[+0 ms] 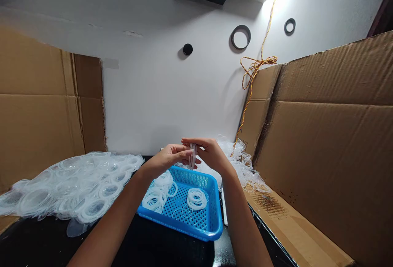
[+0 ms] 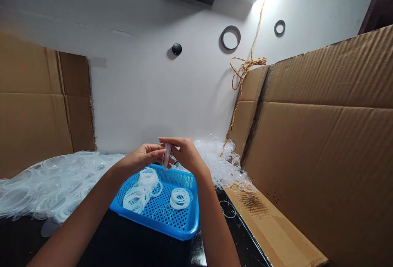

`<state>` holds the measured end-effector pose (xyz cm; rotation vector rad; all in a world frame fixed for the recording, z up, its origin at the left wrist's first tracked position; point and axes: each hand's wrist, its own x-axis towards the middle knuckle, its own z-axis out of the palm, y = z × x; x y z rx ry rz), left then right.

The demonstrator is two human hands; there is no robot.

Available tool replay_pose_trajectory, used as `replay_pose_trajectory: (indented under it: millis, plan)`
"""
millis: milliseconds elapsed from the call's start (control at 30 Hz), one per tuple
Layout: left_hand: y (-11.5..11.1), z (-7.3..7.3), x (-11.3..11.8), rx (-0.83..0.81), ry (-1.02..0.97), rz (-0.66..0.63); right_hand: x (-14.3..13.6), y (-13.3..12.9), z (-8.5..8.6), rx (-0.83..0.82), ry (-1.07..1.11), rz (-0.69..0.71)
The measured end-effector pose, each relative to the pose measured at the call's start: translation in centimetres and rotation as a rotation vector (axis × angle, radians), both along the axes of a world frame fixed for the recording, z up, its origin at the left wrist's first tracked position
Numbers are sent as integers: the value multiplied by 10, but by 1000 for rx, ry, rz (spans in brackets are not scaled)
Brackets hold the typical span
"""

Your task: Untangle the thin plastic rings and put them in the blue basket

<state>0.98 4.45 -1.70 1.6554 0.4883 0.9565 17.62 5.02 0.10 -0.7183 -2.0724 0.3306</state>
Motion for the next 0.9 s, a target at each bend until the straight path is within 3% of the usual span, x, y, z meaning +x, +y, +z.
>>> replay_pose_trajectory:
  millis: [167, 433, 667, 900]
  plan:
    - [-6, 4, 2, 42, -6, 14, -1, -5, 2, 47, 37, 51]
    - [-22, 12, -3, 70, 81, 86, -2, -5, 2, 68, 88, 7]
    - [-13, 8, -6, 88, 64, -54, -7, -14, 3, 101, 109, 97]
    - [-22, 15, -13, 146, 36, 19, -10, -11, -1, -60, 100, 128]
